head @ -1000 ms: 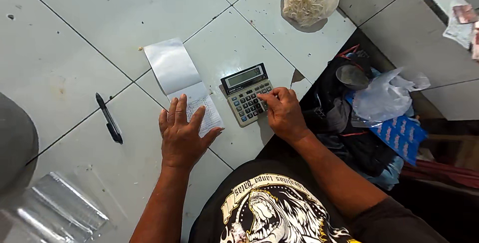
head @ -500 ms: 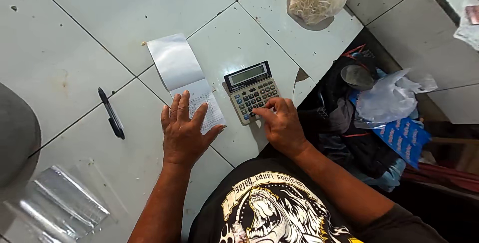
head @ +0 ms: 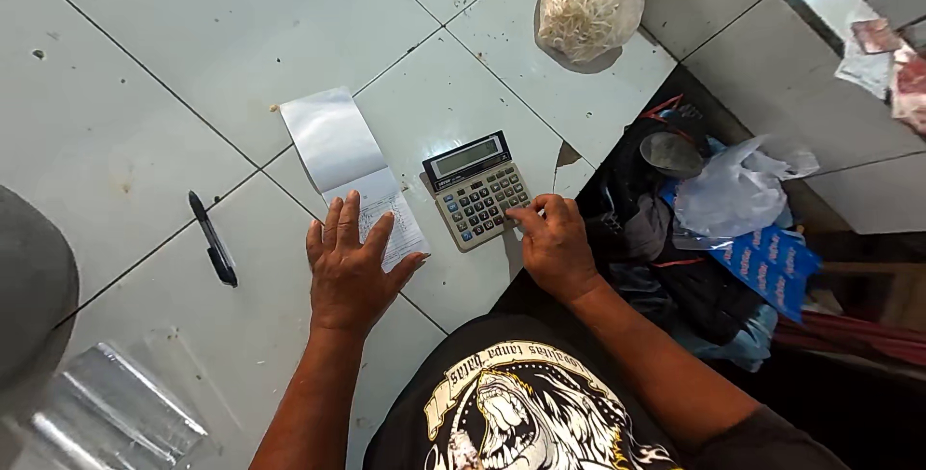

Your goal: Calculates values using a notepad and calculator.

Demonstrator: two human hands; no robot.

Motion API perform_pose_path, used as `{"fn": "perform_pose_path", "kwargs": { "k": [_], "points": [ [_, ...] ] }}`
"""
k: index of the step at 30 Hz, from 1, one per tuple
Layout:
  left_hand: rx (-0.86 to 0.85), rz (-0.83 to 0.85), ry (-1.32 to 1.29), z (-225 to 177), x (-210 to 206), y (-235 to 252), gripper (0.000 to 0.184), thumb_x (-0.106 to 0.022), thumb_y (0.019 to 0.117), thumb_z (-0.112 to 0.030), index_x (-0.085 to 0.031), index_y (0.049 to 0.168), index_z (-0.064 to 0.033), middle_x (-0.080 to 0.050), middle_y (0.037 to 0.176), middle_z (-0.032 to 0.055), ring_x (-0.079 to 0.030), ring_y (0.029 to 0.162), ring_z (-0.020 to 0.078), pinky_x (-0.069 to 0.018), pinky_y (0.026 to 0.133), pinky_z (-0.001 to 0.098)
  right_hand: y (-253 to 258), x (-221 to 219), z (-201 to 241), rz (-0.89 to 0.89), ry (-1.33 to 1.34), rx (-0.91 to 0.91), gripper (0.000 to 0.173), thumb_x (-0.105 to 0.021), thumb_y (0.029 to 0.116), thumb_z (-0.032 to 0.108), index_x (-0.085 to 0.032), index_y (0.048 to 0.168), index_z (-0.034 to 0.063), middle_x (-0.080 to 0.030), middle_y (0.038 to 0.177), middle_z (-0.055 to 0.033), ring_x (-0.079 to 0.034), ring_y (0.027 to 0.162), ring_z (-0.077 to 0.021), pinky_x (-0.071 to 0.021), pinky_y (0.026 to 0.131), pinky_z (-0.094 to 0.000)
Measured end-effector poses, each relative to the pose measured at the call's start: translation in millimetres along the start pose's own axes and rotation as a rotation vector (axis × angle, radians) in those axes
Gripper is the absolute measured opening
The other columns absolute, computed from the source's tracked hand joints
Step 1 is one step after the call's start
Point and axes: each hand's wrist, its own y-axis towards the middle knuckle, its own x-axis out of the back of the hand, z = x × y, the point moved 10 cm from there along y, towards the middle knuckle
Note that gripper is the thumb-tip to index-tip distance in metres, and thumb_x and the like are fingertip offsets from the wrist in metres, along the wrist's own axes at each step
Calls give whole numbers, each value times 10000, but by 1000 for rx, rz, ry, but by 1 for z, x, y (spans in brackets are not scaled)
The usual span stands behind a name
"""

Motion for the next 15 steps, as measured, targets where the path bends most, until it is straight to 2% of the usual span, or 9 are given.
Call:
{"fn": "perform_pose_path", "kwargs": {
  "k": [4,7,10,11,13,15],
  "points": [
    [0,-15,5,2,-2,-1,807,-479,859,-837,-636,1390,-250,-360,1633,175,-268,1544,352,-188,1230,615,3,-5,0,57,-9,23,328,-588,919,124,-753,1191,205,-610,1141,-109,-576,1049,-307,-508,844,-471],
    [-8,-26,12,2,-3,-1,806,-462,872,-836,-634,1395,-248,-365,1631,177,-278,1542,354,-195,1229,618,1,2,-15,-57,63,-14,328,-511,973,167,-741,1206,177,-621,1129,-100,-587,1068,-285,-515,886,-452],
    [-2,-28,24,4,-4,-2,801,-456,873,-838,-642,1390,-255,-370,1631,171,-281,1542,347,-195,1230,614,9,1,-48,-149,87,-108,332,-463,1021,154,-699,1248,96,-662,1161,-135,-625,1119,-298,-531,958,-457],
    [0,-23,26,5,-5,-3,799,-459,872,-838,-641,1391,-259,-368,1632,169,-277,1544,347,-193,1231,612,13,-2,-61,-168,88,-144,326,-460,1038,163,-684,1258,76,-670,1155,-144,-644,1105,-299,-549,947,-457],
    [-1,-19,32,5,-5,-3,797,-470,869,-836,-637,1395,-261,-368,1631,172,-276,1543,350,-196,1230,613,21,-9,-83,-204,84,-196,310,-460,1062,192,-655,1257,51,-666,1103,-150,-675,1000,-286,-585,848,-452],
    [3,-20,37,4,-4,-3,798,-480,865,-835,-642,1390,-257,-376,1626,172,-283,1540,350,-195,1230,615,25,-18,-96,-254,70,-199,288,-498,1040,200,-664,1221,49,-675,1057,-147,-684,907,-279,-586,769,-453]
  ]
}}
